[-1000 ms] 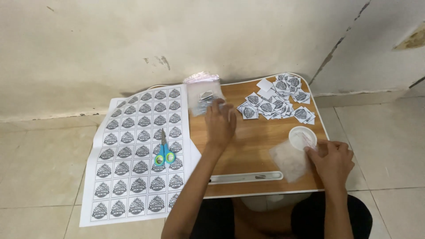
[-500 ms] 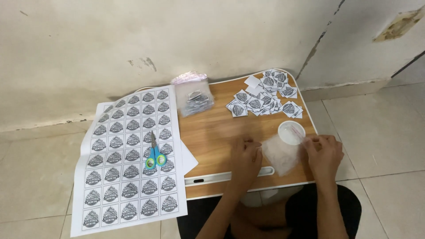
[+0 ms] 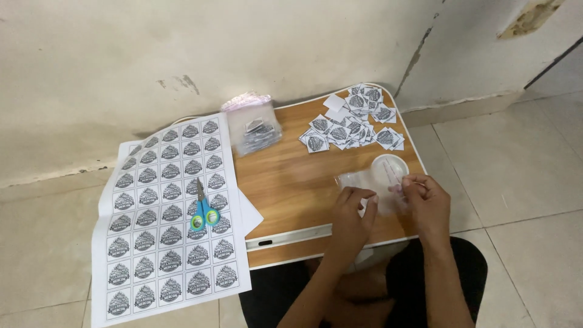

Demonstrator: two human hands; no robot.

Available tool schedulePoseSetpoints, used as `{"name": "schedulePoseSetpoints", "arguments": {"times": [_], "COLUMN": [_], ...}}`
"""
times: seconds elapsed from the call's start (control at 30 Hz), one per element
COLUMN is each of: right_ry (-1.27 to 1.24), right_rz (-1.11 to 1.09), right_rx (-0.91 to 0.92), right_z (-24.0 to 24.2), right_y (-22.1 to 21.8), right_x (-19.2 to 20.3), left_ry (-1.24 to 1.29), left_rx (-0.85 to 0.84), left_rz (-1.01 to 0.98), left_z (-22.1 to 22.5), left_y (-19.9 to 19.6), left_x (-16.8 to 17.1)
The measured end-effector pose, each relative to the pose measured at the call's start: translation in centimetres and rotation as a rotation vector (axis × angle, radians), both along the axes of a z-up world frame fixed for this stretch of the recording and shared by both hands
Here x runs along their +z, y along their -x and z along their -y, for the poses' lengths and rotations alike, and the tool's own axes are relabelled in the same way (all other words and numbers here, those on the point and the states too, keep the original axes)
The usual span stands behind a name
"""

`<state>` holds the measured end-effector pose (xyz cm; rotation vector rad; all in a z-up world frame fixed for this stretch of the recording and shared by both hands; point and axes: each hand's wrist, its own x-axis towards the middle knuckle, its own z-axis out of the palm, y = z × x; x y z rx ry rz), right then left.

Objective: Placing individual stickers into small plastic bags for packaging.

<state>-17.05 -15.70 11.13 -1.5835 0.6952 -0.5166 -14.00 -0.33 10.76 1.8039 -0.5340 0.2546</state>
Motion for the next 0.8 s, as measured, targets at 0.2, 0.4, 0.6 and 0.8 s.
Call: {"name": "schedulePoseSetpoints", "arguments": {"times": [0.2,0.4,0.6,0.8], "right_ry": [0.010,-0.040,-0.047,0.151], "right_rz": [0.051,0.033,0.006,-0.037], "right_rx": [0.117,0.176,0.125,0.084], "right_z": [-1.1,-1.8,-1.0,-0.1], "right_y": [0.7,0.7,1.1,0.8], "right_x": [0.6,0.1,0.2,-1.3], "left_ry": [-0.010,-0.055,-0.095,-0.059], "left_rx": [0.074,0.082,0.100,0.196], "left_rz": [-0.021,-0.092,-0.162,-0.213], "left_z": [1.4,0.9,-0.7,-3.4], "left_y": [-0.5,-0.5,-1.6,-1.6], "left_x": [-0.2,1.3,-0.4,2.5]}}
